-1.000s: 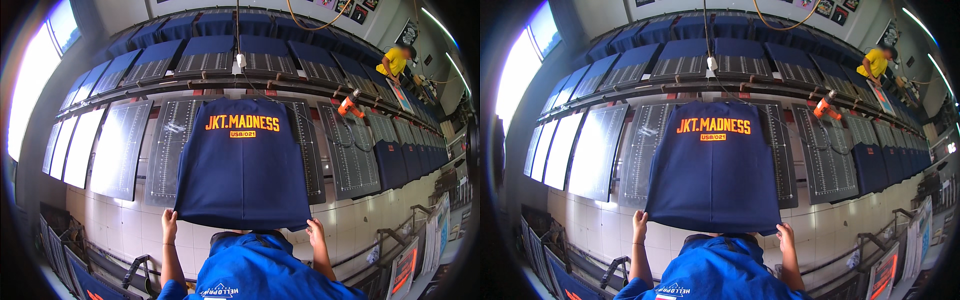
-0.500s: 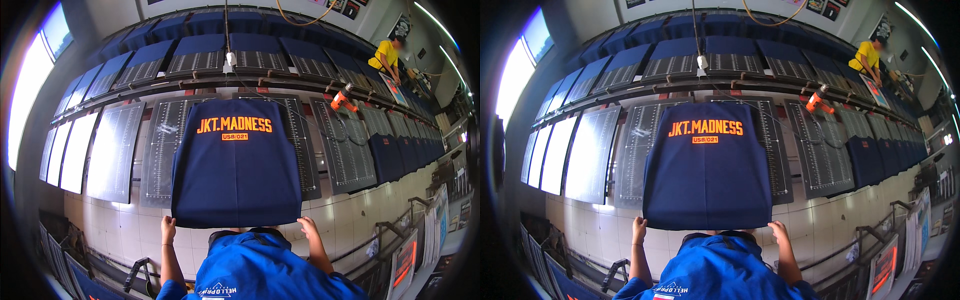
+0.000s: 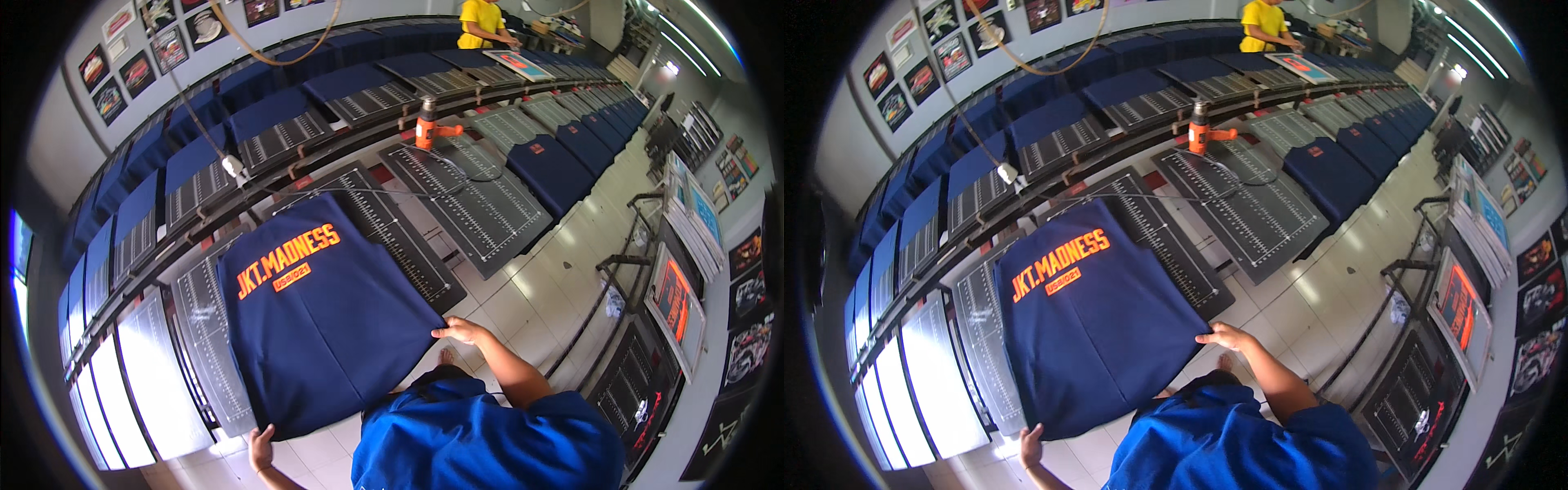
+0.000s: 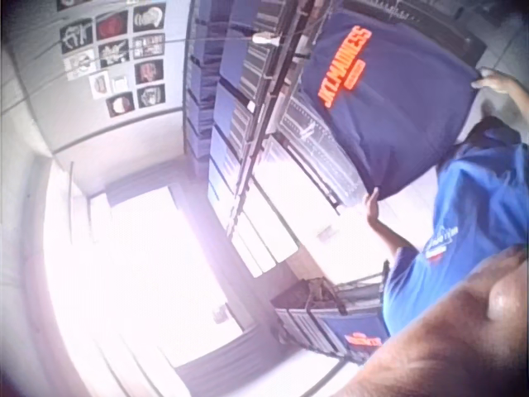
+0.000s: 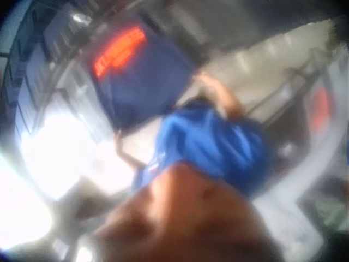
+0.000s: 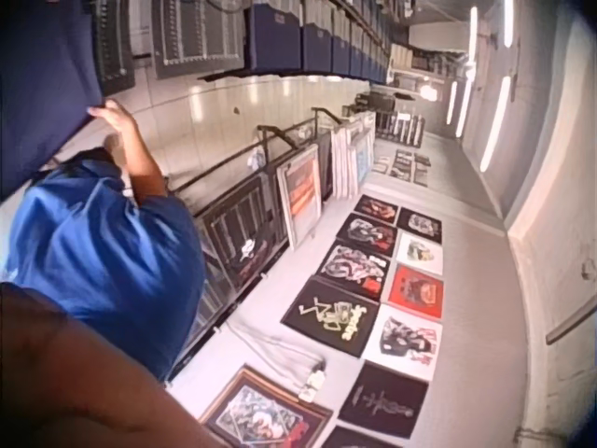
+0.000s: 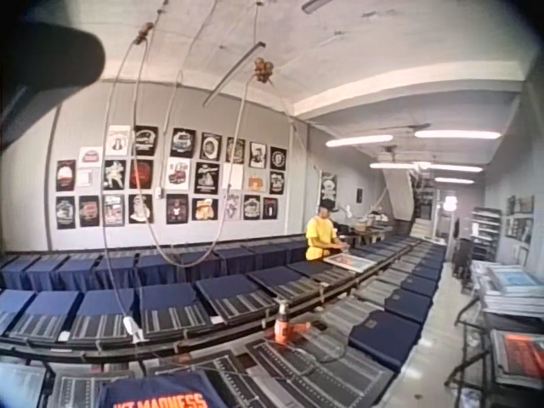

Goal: The person places dark shirts onto several print platens by hand, smoothing the fabric and aligning it before using a heat gun on some of the garments.

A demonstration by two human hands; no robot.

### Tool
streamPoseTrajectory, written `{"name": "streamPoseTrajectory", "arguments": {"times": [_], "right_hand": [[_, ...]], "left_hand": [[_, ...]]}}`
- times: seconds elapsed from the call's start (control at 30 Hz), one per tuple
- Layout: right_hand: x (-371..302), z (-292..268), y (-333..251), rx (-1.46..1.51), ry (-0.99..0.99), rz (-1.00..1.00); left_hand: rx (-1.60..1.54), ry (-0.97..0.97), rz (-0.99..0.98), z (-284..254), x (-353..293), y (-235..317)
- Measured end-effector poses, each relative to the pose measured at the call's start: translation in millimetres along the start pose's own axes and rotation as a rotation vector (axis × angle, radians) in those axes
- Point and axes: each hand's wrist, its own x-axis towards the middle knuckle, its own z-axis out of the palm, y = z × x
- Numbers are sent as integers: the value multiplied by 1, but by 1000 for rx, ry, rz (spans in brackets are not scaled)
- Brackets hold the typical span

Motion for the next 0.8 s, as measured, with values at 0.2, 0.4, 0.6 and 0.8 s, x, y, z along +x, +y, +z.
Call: {"name": "streamPoseTrajectory", "arguments": {"times": [0.2, 0.4, 0.6, 0.8], "right_hand": [[-27, -50, -161, 49, -51, -446], [-127, -147, -305, 340, 58, -1078], [-147, -282, -401, -57, 506, -972], [-123, -375, -441, -160, 634, -1012]], "left_hand": [[-193, 369, 560, -22, -24, 151], [-523, 394, 928, 86, -75, 331], [-8, 265, 899, 335, -24, 383], [-379, 141, 735, 447, -7, 437]]}}
